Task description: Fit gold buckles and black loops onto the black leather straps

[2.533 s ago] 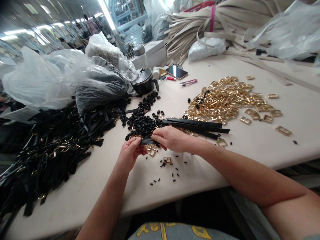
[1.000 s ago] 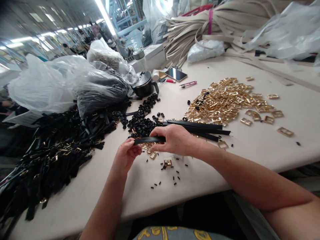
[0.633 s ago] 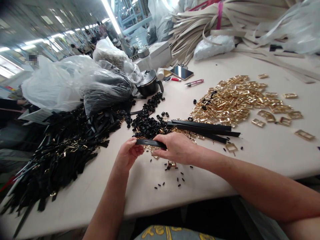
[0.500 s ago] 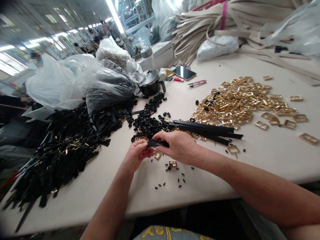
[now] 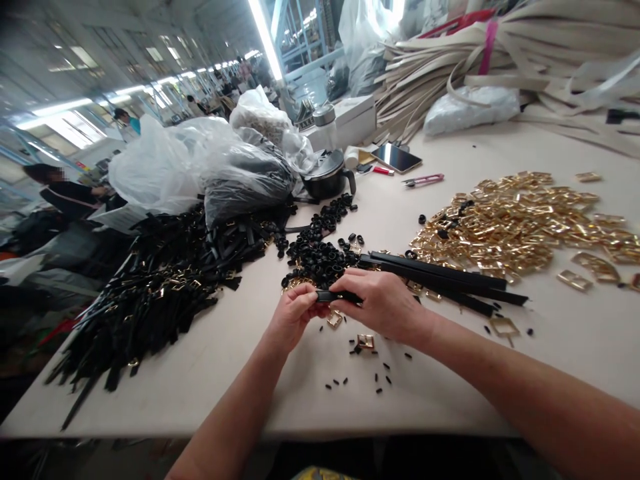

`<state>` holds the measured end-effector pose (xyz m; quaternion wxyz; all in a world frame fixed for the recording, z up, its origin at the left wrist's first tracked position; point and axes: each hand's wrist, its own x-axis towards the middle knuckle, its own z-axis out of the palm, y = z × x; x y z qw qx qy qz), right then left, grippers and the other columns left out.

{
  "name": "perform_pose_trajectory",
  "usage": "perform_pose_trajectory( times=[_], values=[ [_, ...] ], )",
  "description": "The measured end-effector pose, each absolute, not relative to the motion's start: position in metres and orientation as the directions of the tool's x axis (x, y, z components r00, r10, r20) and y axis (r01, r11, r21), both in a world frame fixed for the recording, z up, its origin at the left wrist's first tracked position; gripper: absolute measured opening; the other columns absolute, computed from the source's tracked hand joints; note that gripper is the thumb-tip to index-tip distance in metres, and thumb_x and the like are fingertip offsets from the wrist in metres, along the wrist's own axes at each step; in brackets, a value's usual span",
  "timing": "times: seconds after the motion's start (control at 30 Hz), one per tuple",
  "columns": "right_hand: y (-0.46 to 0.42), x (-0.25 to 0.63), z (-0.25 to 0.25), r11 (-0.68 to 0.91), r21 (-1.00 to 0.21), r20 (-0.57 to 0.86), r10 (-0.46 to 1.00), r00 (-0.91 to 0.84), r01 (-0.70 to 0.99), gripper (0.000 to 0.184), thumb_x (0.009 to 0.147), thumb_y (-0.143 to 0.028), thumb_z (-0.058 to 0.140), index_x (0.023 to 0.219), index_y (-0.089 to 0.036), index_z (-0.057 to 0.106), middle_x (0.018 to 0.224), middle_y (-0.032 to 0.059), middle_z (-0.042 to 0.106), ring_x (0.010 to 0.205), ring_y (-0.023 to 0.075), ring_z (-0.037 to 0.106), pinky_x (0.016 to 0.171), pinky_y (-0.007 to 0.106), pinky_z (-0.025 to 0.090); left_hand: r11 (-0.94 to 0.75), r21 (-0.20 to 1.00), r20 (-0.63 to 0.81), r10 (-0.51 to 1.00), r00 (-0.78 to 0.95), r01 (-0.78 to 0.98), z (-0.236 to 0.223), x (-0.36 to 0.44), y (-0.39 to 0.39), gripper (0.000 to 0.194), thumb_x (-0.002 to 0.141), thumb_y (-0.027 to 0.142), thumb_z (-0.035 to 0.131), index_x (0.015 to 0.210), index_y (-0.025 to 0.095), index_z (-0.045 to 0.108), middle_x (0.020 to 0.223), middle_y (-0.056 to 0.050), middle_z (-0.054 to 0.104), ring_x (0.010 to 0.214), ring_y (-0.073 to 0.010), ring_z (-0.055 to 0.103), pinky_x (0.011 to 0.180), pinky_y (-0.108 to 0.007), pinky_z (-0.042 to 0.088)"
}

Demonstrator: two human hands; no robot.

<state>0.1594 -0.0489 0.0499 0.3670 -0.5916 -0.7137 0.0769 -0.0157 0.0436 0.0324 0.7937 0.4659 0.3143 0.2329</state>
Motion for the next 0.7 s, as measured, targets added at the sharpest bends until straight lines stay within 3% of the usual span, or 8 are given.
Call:
perform_pose_trajectory(
  times=[0.3,0.53,0.7],
  values=[
    [-0.0487,0.1615,0.05,0.321,-0.537,0.442,0.895,-0.064,0.78,0.014,0.089,-0.032,0.06,0.087,-0.021,0.067,0.077,0.0027,0.069,0.064,0.0132,0.062,0.058,0.024,0.042,0.281,0.959,-0.228,0.695,0.682,0.034,0.0374,-0.015,0.0439,0.024,0.067,0.038,0.072,0.07,0.015,0.065,0.062,-0.003,0.065,0.059,-0.0143,0.061,0.064,-0.028,0.049],
    [-0.0465,0.1607,0.0502,0.346,-0.626,0.461,0.887,-0.027,0.699,0.016,0.088,-0.032,0.062,0.092,-0.019,0.07,0.08,0.0039,0.069,0.069,0.0132,0.061,0.063,0.023,0.044,0.479,0.857,-0.213,0.665,0.716,-0.189,0.0291,-0.0132,0.0428,0.022,0.065,0.033,0.076,0.066,0.016,0.061,0.069,0.0,0.064,0.066,-0.0113,0.059,0.073,-0.026,0.048],
    [-0.0477,0.1594,0.0522,0.382,-0.641,0.482,0.876,-0.038,0.665,0.018,0.089,-0.033,0.061,0.087,-0.018,0.07,0.075,0.0028,0.066,0.063,0.0114,0.057,0.06,0.023,0.042,0.413,0.879,-0.117,0.671,0.732,-0.238,0.0288,-0.0137,0.0406,0.016,0.072,0.029,0.073,0.065,0.018,0.064,0.073,0.0,0.067,0.072,-0.0115,0.058,0.079,-0.024,0.046]
  ],
)
